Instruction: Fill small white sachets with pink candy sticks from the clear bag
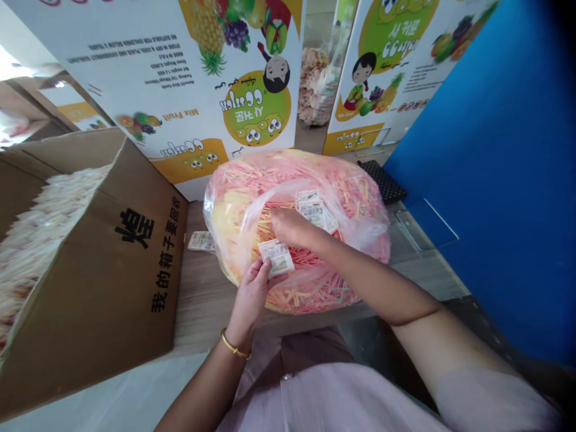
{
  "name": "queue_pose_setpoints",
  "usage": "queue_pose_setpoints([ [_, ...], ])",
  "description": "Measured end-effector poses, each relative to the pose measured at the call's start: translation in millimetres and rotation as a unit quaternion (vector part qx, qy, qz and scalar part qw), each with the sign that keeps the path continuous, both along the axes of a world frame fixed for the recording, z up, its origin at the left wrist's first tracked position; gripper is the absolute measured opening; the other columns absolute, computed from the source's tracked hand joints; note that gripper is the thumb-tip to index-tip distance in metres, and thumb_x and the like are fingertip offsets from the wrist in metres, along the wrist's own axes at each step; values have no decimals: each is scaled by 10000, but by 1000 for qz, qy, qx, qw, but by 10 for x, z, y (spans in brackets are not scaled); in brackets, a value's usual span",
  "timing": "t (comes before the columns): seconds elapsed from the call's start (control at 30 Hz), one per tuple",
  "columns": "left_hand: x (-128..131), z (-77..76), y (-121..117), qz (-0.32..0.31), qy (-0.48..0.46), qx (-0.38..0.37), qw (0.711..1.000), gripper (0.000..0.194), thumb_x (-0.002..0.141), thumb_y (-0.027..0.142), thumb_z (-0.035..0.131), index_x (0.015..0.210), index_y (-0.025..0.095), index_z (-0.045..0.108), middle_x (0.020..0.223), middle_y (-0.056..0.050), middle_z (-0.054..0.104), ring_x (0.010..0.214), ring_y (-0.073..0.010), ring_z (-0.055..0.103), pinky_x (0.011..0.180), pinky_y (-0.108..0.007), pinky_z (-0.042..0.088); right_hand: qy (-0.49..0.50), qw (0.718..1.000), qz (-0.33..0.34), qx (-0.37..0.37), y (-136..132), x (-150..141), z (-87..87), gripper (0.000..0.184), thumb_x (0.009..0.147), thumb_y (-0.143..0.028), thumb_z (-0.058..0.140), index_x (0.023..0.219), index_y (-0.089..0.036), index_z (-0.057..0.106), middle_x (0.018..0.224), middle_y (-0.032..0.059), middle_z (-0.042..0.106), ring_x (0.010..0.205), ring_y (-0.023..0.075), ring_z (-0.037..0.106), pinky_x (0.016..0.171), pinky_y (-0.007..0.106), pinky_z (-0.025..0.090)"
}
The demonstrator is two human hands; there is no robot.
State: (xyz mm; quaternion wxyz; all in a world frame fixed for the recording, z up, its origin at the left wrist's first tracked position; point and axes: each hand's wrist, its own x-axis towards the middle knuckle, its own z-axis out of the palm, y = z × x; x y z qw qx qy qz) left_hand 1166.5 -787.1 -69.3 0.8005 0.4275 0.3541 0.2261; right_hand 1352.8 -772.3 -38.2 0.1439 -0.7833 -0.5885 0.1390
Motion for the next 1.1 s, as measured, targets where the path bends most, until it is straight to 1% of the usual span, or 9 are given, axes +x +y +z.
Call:
queue_pose_setpoints([
  [0.2,-19,33,36,4,2,-32,999,377,762,482,823,1015,214,741,1129,-77,759,1066,-259,716,912,-429,641,28,999,8,-22,15,-38,103,229,986,-152,513,1114,-126,701,1140,184,760,1019,292,717,880,368,507],
  [0.43,77,130,89,-38,-16,-114,993,443,726,410,885,1078,185,736,1147,-98,769,995,-260,746,835,-432,674,92,994,-36,56,-226,225,208,315,1016,-191,460,1296,-118,585,1386,212,633,1285,297,602,1070,396,459],
  [0.53,124,119,109,-45,-24,-117,992,398,763,372,865,1080,169,736,1146,-110,772,1077,-281,739,947,-471,640,183,976,-82,80,-319,257,176,342,1029,-237,439,1355,-178,524,1227,146,716,1080,249,691,936,371,525],
  [0.63,155,92,115,-23,-44,-98,994,357,788,356,846,1066,156,746,1173,-113,769,1186,-289,703,1072,-493,570,318,939,-107,76,-366,262,131,252,1007,-194,430,1237,-198,533,962,64,745,772,184,693,734,310,535],
  [0.73,175,83,101,-11,-61,-70,996,390,779,409,848,1068,161,761,1181,-108,774,1241,-295,676,1119,-500,527,435,885,-137,94,-392,266,90,124,961,-123,451,1023,-212,511,824,-3,667,636,128,612,619,256,478],
  [0.8,190,82,90,-6,-52,-53,997,438,740,457,869,1052,165,773,1152,-103,786,1219,-306,685,1103,-508,532,477,860,-149,99,-420,284,64,73,978,-161,455,963,-229,475,698,-57,537,536,108,496,543,240,404],
  [0.9,219,64,85,12,-27,-34,999,478,672,500,899,981,153,787,1080,-104,800,1159,-319,709,1065,-512,549,444,879,-132,115,-489,338,35,133,1011,-352,501,938,-243,483,644,-75,435,519,113,413,528,243,357],
  [0.97,242,42,87,25,-22,-24,999,463,653,489,908,938,144,787,1042,-105,802,1135,-315,717,1056,-502,549,370,910,-124,143,-557,367,45,235,1005,-451,517,908,-237,514,681,-41,505,601,135,486,587,258,398],
  [1.1,289,4,98,37,-26,-15,999,422,629,428,928,902,141,781,989,-85,795,1080,-284,730,1050,-474,542,255,945,-79,186,-744,284,199,262,1007,-468,509,927,-227,575,867,12,659,826,185,605,746,291,448],
])
